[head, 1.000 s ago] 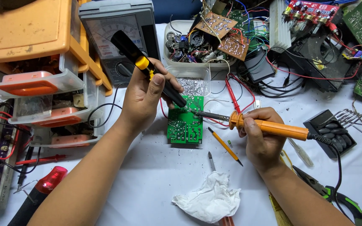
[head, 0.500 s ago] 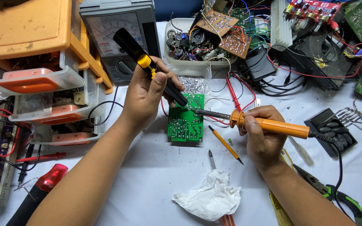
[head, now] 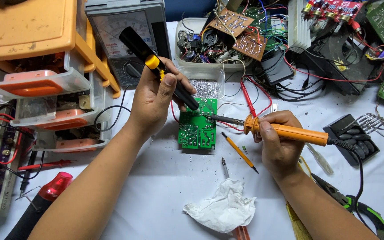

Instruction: Desoldering electronic components from a printed circuit board using a soldering iron and a manual desoldering pump.

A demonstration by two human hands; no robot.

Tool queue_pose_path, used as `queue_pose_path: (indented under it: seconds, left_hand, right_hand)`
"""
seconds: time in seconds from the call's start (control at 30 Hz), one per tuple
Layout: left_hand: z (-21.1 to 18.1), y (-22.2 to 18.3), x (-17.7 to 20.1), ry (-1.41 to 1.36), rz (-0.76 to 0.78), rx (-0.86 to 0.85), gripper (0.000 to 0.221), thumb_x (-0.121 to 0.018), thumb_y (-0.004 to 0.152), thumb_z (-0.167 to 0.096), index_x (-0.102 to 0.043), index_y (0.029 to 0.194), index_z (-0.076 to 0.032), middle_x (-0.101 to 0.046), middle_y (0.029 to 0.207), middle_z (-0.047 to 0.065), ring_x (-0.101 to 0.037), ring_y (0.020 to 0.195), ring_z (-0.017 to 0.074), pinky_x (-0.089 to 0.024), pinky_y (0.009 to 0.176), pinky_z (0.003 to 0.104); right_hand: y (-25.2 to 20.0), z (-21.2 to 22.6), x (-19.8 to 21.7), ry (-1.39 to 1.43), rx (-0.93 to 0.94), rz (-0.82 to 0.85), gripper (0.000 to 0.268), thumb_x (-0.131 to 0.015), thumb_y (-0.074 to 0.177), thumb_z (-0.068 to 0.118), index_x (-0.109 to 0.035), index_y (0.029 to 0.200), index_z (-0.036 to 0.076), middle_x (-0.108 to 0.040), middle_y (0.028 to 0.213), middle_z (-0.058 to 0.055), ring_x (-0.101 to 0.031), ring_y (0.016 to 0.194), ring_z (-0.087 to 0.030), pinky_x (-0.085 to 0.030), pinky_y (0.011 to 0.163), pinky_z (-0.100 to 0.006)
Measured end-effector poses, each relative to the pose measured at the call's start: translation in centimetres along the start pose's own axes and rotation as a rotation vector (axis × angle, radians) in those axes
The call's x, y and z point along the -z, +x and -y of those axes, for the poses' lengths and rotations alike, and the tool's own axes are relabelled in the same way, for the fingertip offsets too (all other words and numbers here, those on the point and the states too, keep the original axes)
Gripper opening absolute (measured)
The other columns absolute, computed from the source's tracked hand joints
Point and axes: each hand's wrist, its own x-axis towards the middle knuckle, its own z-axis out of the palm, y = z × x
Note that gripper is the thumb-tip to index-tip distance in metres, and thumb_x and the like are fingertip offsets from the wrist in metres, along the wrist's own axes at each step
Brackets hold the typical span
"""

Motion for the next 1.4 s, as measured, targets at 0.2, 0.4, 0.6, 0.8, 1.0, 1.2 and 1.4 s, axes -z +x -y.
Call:
queue_pose_path:
  seconds: [0.2, 0.4, 0.6, 0.8, 1.0, 1.2, 1.4]
  left_hand:
    - [0.2, 0.1, 0.1, 0.003, -0.01, -0.017, 0.024, -0.039, 0.094, -0.029, -0.038, 0.099, -0.006, -0.059, 0.076, 0.013, -0.063, 0.074, 0.019, -0.055, 0.05, 0.023]
    - [0.2, 0.3, 0.2, -0.02, -0.024, -0.033, 0.024, -0.038, 0.094, -0.029, -0.038, 0.1, -0.005, -0.059, 0.076, 0.014, -0.063, 0.073, 0.0187, -0.054, 0.049, 0.022]
    - [0.3, 0.5, 0.8, 0.001, -0.035, -0.041, 0.024, -0.036, 0.094, -0.029, -0.037, 0.099, -0.005, -0.059, 0.075, 0.015, -0.063, 0.072, 0.0203, -0.055, 0.048, 0.024]
    - [0.5, 0.5, 1.0, -0.033, -0.044, -0.052, 0.025, -0.037, 0.095, -0.03, -0.037, 0.099, -0.005, -0.059, 0.075, 0.015, -0.064, 0.071, 0.0211, -0.055, 0.047, 0.025]
    - [0.6, 0.6, 1.2, -0.055, -0.033, -0.056, 0.022, -0.037, 0.094, -0.027, -0.037, 0.1, -0.006, -0.059, 0.076, 0.015, -0.064, 0.072, 0.0212, -0.055, 0.047, 0.025]
    - [0.5, 0.5, 1.1, -0.041, -0.032, -0.054, 0.022, -0.037, 0.094, -0.027, -0.037, 0.1, -0.006, -0.059, 0.076, 0.014, -0.064, 0.072, 0.0209, -0.055, 0.048, 0.024]
    - [0.2, 0.5, 1.0, -0.017, -0.028, -0.048, 0.023, -0.036, 0.094, -0.028, -0.037, 0.1, -0.005, -0.059, 0.076, 0.014, -0.064, 0.071, 0.0203, -0.055, 0.048, 0.024]
  right_hand:
    - [0.0, 0.0, 0.0, 0.014, -0.009, 0.004, 0.017, -0.048, 0.085, 0.019, -0.051, 0.082, 0.002, -0.053, 0.059, -0.011, -0.053, 0.048, -0.014, -0.046, 0.05, -0.022]
    - [0.1, 0.0, -0.1, 0.034, -0.01, -0.015, 0.017, -0.047, 0.086, 0.019, -0.05, 0.083, 0.002, -0.051, 0.057, -0.009, -0.052, 0.048, -0.013, -0.045, 0.049, -0.022]
    - [0.2, -0.1, -0.1, 0.047, 0.0, -0.011, 0.017, -0.047, 0.086, 0.018, -0.05, 0.083, 0.001, -0.051, 0.057, -0.009, -0.052, 0.048, -0.013, -0.046, 0.05, -0.022]
    - [0.2, -0.1, -0.2, 0.048, 0.029, -0.007, 0.017, -0.047, 0.087, 0.016, -0.05, 0.083, -0.001, -0.05, 0.056, -0.009, -0.052, 0.048, -0.014, -0.045, 0.049, -0.022]
    - [0.4, 0.3, -0.3, 0.043, 0.054, -0.004, 0.018, -0.046, 0.088, 0.016, -0.049, 0.086, -0.001, -0.049, 0.055, -0.009, -0.052, 0.048, -0.015, -0.046, 0.051, -0.024]
    - [0.4, 0.0, -0.2, 0.047, 0.042, -0.034, 0.018, -0.046, 0.088, 0.019, -0.049, 0.087, 0.0, -0.05, 0.057, -0.009, -0.053, 0.05, -0.014, -0.047, 0.053, -0.023]
    - [0.3, 0.0, -0.1, 0.031, 0.023, -0.023, 0.018, -0.045, 0.088, 0.02, -0.049, 0.088, 0.002, -0.051, 0.061, -0.01, -0.053, 0.052, -0.015, -0.047, 0.055, -0.024]
